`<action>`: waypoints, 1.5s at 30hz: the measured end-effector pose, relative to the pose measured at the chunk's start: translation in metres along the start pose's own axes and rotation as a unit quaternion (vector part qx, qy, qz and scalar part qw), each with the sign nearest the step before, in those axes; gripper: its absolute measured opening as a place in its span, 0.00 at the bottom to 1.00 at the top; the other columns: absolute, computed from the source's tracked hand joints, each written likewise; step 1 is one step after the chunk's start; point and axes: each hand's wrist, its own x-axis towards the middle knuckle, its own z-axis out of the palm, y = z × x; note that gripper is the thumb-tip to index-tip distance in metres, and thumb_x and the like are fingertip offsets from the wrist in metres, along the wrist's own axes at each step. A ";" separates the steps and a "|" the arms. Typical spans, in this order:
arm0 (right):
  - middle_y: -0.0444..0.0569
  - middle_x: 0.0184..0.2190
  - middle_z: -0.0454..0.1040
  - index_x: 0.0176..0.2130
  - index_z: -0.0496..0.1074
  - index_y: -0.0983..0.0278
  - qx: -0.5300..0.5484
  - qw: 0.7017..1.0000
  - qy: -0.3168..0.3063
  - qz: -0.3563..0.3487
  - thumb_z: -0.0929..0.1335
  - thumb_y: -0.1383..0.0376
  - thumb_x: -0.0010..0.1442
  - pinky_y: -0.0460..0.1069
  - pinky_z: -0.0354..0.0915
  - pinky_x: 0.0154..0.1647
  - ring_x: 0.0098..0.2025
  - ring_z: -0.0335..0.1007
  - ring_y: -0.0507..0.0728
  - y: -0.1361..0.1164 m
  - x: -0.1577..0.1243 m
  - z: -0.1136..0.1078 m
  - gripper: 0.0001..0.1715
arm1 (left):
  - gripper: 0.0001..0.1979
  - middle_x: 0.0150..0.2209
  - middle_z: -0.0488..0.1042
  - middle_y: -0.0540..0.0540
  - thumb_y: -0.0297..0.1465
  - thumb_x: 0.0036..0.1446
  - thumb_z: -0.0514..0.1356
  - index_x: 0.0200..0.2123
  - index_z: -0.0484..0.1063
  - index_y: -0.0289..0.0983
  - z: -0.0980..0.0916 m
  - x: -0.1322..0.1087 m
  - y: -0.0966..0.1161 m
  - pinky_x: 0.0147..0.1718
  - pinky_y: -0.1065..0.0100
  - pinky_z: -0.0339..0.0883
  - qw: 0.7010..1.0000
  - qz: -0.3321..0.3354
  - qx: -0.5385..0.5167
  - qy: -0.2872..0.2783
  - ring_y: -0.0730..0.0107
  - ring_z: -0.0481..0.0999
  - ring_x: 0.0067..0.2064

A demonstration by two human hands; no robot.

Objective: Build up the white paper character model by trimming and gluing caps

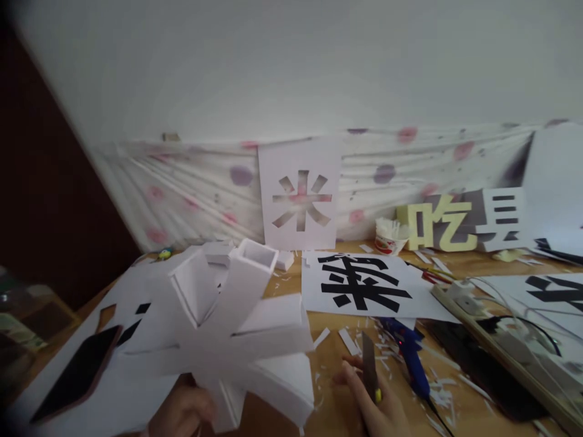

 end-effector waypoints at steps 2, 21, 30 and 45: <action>0.53 0.34 0.82 0.41 0.80 0.60 0.011 0.999 0.002 0.032 0.74 0.42 0.46 0.52 0.72 0.30 0.36 0.78 0.65 0.001 0.003 0.000 0.30 | 0.11 0.20 0.74 0.48 0.16 0.22 0.55 0.11 0.71 0.35 -0.008 0.009 0.013 0.27 0.68 0.64 0.999 0.029 0.026 -0.006 0.65 0.71 0.29; 0.53 0.41 0.77 0.43 0.67 0.61 0.014 0.997 -0.038 0.061 0.69 0.53 0.43 0.59 0.69 0.53 0.46 0.74 0.65 0.008 0.003 0.008 0.27 | 0.31 0.22 0.75 0.54 0.21 0.26 0.54 0.40 0.77 0.36 -0.043 0.099 0.076 0.25 0.72 0.64 0.943 -0.225 0.246 -0.024 0.66 0.74 0.25; 0.59 0.49 0.74 0.51 0.66 0.62 -0.148 0.986 -0.049 -0.057 0.63 0.62 0.55 0.62 0.65 0.58 0.54 0.70 0.66 0.033 0.017 0.007 0.23 | 0.23 0.25 0.79 0.47 0.23 0.24 0.54 0.31 0.77 0.35 -0.037 0.132 0.066 0.24 0.66 0.65 0.904 -0.303 0.302 -0.011 0.56 0.76 0.27; 0.64 0.45 0.77 0.49 0.75 0.68 -0.318 0.926 0.014 -0.203 0.62 0.63 0.65 0.66 0.73 0.45 0.44 0.77 0.70 0.053 0.055 0.028 0.19 | 0.26 0.37 0.80 0.51 0.22 0.18 0.50 0.26 0.78 0.39 -0.060 0.128 0.092 0.48 0.63 0.62 0.920 -0.219 0.322 -0.043 0.48 0.70 0.55</action>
